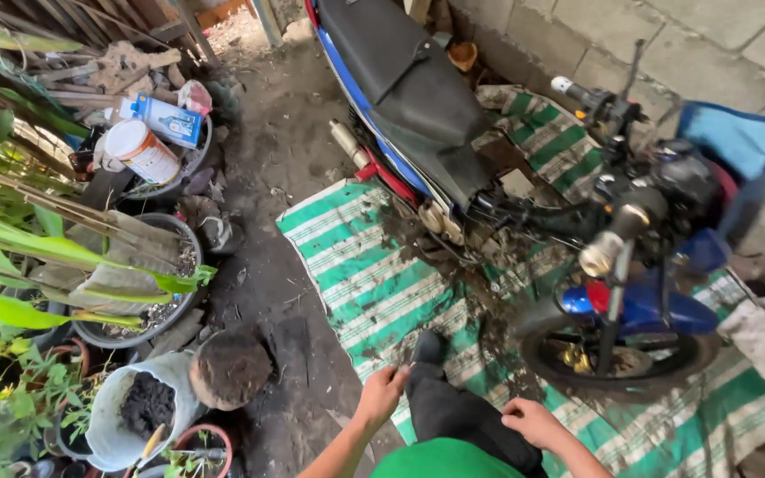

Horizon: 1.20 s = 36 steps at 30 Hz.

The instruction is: The person removes the seat of a blue and red motorcycle by unfastening a strap and using a wrench to loosen bolts. They then remove the seat and place it on a nearby workbench.

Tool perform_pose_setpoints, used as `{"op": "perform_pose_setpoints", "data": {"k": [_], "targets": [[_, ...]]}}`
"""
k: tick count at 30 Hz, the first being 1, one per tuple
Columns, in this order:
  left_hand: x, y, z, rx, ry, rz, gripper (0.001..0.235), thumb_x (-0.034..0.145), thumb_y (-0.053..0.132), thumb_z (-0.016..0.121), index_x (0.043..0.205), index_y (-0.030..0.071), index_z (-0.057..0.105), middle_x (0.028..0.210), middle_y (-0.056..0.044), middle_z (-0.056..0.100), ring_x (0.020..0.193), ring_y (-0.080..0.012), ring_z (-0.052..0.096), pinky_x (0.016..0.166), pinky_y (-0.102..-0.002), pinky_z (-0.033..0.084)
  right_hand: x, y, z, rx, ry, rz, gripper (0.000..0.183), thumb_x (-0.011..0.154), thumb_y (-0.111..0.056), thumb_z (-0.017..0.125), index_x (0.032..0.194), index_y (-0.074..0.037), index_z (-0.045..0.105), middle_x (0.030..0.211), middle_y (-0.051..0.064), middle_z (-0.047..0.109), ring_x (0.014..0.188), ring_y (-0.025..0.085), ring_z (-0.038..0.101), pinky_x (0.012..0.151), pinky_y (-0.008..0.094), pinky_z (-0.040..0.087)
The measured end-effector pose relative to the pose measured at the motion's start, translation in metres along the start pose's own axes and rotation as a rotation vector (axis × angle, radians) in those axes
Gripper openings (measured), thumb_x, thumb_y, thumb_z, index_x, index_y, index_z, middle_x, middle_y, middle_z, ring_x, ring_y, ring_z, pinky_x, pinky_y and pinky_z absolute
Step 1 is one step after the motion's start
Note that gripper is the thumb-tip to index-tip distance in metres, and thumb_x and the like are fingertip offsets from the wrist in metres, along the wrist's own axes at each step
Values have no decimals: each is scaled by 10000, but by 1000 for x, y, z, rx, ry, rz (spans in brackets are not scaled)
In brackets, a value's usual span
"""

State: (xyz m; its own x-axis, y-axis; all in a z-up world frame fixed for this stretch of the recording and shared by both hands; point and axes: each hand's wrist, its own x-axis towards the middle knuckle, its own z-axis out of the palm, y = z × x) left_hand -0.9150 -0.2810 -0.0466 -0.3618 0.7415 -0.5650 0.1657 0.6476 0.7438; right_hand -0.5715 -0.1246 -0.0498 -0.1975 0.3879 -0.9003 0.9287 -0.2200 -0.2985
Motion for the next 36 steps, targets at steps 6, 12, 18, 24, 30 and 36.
{"op": "perform_pose_setpoints", "data": {"k": [6, 12, 18, 24, 30, 36], "targets": [[132, 72, -83, -29, 149, -37, 544, 1115, 511, 396, 797, 127, 615, 775, -81, 685, 739, -264, 587, 768, -456, 447, 107, -68, -75, 68, 217, -189, 299, 894, -330, 866, 1175, -230, 889, 1165, -50, 906, 1048, 108, 795, 960, 292, 587], [290, 164, -173, -180, 347, -63, 427, 1047, 499, 634, 854, 135, 523, 799, -75, 731, 852, -278, 794, 782, -470, 506, 87, -169, -150, 363, 60, 151, 340, 1118, -298, 711, 1405, -135, 793, 1174, 98, 803, 1007, 243, 738, 889, 391, 549], [522, 238, -223, -91, 382, 59, 481, 880, 552, 768, 803, 144, 525, 681, -26, 649, 705, -244, 597, 759, -505, 464, 169, -41, -50, 537, 386, 190, 314, 939, -200, 858, 1229, -116, 941, 1084, 49, 953, 861, 192, 846, 768, 317, 601], [690, 308, -258, 121, 356, 183, 652, 862, 658, 807, 993, 23, 739, 990, -222, 790, 1020, -455, 750, 902, -546, 529, 60, -129, 85, 734, 346, 593, 350, 945, -319, 791, 1215, -145, 933, 1195, 50, 949, 945, 246, 932, 922, 359, 608], [737, 343, -265, 224, 228, 238, 441, 916, 523, 784, 997, 105, 668, 1025, -170, 778, 1022, -460, 687, 953, -546, 491, 7, -250, 120, 873, 291, 649, 403, 950, -395, 794, 1258, -161, 904, 1114, 107, 952, 936, 234, 895, 927, 376, 608], [703, 374, -269, 413, 26, 391, 387, 983, 457, 767, 950, 111, 597, 948, -145, 730, 918, -450, 673, 873, -555, 483, -7, -302, 160, 984, 400, 601, 397, 958, -430, 759, 1230, -162, 868, 1027, 76, 950, 887, 193, 860, 780, 347, 629]]}}
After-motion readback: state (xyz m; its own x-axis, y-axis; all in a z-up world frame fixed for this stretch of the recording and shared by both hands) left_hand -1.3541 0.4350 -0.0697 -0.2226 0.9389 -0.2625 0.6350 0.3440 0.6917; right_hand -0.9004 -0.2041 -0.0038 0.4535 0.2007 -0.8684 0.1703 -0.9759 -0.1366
